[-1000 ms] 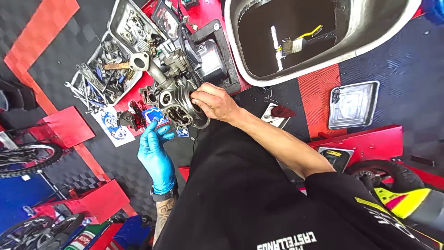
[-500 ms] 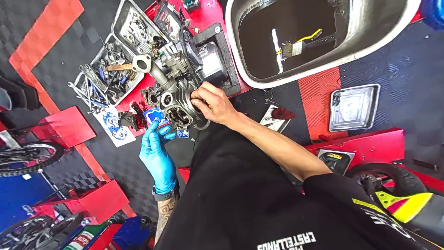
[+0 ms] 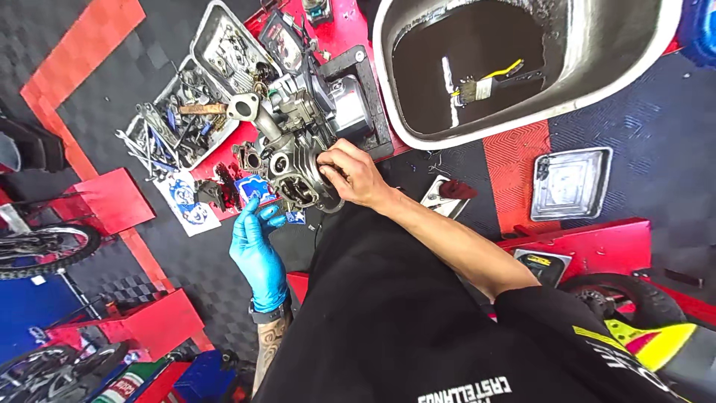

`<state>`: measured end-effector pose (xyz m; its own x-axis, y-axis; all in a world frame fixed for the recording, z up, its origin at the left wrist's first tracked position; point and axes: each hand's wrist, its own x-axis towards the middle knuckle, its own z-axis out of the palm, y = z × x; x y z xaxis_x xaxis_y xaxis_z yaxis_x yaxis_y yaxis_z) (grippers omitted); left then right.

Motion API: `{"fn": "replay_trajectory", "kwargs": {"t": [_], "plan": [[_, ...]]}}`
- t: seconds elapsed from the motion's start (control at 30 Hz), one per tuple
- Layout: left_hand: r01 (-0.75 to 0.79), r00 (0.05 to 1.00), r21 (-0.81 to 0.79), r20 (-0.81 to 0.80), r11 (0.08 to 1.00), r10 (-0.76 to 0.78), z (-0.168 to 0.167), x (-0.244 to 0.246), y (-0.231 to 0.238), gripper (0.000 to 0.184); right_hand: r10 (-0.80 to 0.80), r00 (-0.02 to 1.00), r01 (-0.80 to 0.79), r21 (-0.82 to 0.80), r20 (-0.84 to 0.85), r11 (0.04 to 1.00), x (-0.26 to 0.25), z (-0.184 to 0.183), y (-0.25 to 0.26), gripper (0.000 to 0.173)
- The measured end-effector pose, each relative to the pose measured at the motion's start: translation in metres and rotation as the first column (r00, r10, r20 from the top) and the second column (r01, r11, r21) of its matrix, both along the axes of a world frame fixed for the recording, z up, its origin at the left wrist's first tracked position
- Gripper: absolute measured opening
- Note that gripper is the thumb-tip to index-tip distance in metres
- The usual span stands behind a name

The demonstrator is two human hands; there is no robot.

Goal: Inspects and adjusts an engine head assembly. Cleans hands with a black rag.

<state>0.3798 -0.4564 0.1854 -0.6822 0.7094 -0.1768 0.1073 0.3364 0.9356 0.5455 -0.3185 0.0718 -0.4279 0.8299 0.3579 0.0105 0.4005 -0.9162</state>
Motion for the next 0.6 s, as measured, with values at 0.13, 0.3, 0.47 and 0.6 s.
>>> {"fn": "replay_trajectory", "kwargs": {"t": [0.13, 0.3, 0.47, 0.6], "plan": [[0.016, 1.000, 0.010, -0.009, 1.000, -0.016, 0.0013, -0.0047, 0.0015, 0.036, -0.029, 0.996, 0.019, 0.124, 0.082, 0.992, -0.0037, -0.0001, 0.0042, 0.015], [0.010, 1.000, 0.015, -0.016, 1.000, -0.010, 0.0043, -0.0053, 0.0073, 0.036, -0.011, 0.998, 0.007, 0.071, 0.062, 0.997, -0.0007, 0.0016, 0.0042, 0.016], [-0.006, 1.000, 0.007, -0.014, 1.000, 0.006, 0.0035, -0.0074, 0.0062, 0.036, 0.020, 1.000, -0.020, 0.026, 0.021, 0.999, -0.0011, -0.0003, 0.0022, 0.015], [0.005, 1.000, 0.008, -0.011, 1.000, -0.005, 0.0018, -0.0075, 0.0051, 0.036, 0.004, 0.998, -0.009, 0.075, 0.063, 0.997, -0.0009, 0.0010, 0.0042, 0.014]]}}
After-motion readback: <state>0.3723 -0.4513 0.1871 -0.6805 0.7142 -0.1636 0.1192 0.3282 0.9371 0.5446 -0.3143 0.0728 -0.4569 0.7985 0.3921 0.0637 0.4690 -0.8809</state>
